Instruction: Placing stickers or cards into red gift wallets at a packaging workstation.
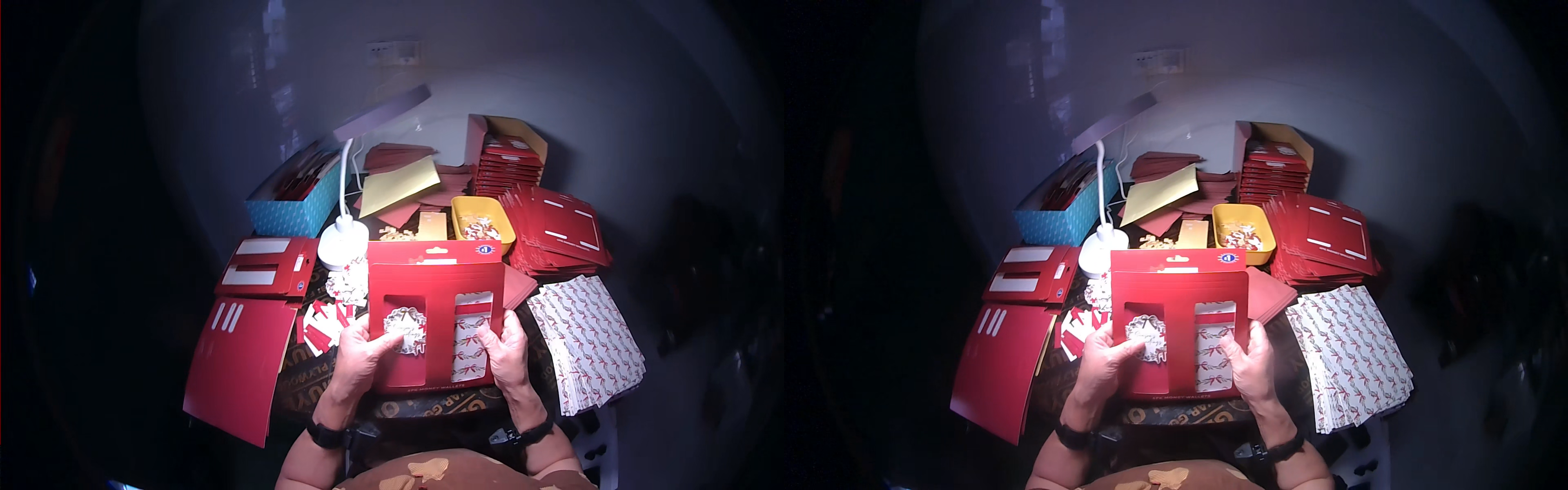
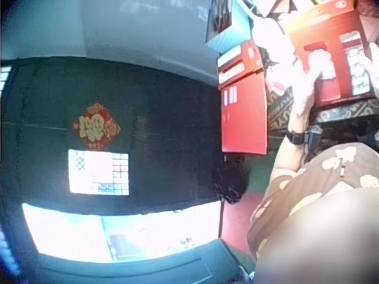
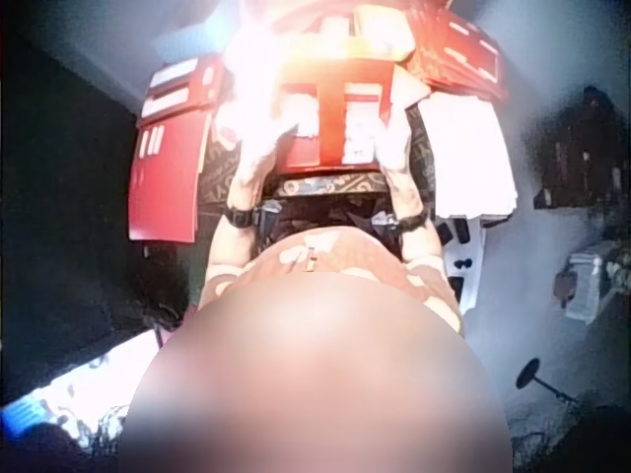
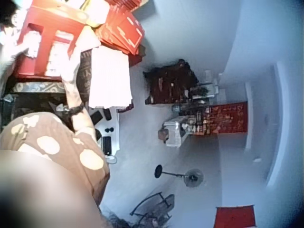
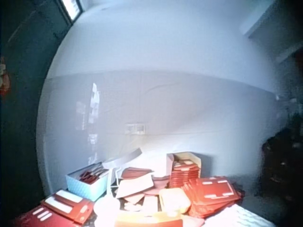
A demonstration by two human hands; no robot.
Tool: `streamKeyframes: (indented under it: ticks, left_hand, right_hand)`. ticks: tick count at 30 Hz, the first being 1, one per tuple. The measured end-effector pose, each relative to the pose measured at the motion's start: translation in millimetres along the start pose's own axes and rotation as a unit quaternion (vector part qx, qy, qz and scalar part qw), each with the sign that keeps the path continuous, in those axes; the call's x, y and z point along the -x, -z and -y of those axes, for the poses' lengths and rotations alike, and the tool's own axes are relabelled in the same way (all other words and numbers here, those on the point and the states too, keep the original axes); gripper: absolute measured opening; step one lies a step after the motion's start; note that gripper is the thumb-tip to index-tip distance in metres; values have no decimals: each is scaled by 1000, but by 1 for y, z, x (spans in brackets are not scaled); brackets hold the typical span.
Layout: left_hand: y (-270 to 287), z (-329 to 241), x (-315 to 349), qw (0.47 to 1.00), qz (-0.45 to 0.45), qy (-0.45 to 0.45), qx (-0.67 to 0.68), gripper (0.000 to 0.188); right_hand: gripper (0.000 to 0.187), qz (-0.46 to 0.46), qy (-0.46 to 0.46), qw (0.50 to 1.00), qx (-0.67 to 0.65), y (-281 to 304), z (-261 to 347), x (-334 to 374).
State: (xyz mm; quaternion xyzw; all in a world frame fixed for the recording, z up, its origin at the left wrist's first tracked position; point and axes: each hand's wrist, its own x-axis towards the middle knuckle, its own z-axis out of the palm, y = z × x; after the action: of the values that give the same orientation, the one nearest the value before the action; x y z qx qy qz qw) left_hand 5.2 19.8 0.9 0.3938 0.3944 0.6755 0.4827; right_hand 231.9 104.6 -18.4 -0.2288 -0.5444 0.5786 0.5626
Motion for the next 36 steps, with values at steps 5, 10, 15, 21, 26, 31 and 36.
streamKeyframes:
  ticks: [5,10,15,21,26,31,36]
  left_hand:
    - [-8,-7,3,998,18,-56,30,33]
    - [-5,-6,5,993,47,-88,65,36]
    - [0,3,9,996,29,-79,15,34]
    - [-15,-13,5,982,-1,-188,28,38]
    - [-30,-15,0,969,-40,-244,31,47]
    - [-41,-13,-23,955,-64,-290,20,43]
    - [-47,1,-31,965,-99,-241,-12,41]
  right_hand:
    - [29,-9,97,992,75,2,4,-5]
    - [30,32,107,985,128,9,23,3]
    - [28,68,90,988,109,18,14,3]
    - [30,-12,115,990,84,7,23,2]
    - [25,-18,163,987,8,-4,39,-10]
    - [24,-49,198,976,74,1,44,-17]
    - [27,-115,217,969,20,3,37,-16]
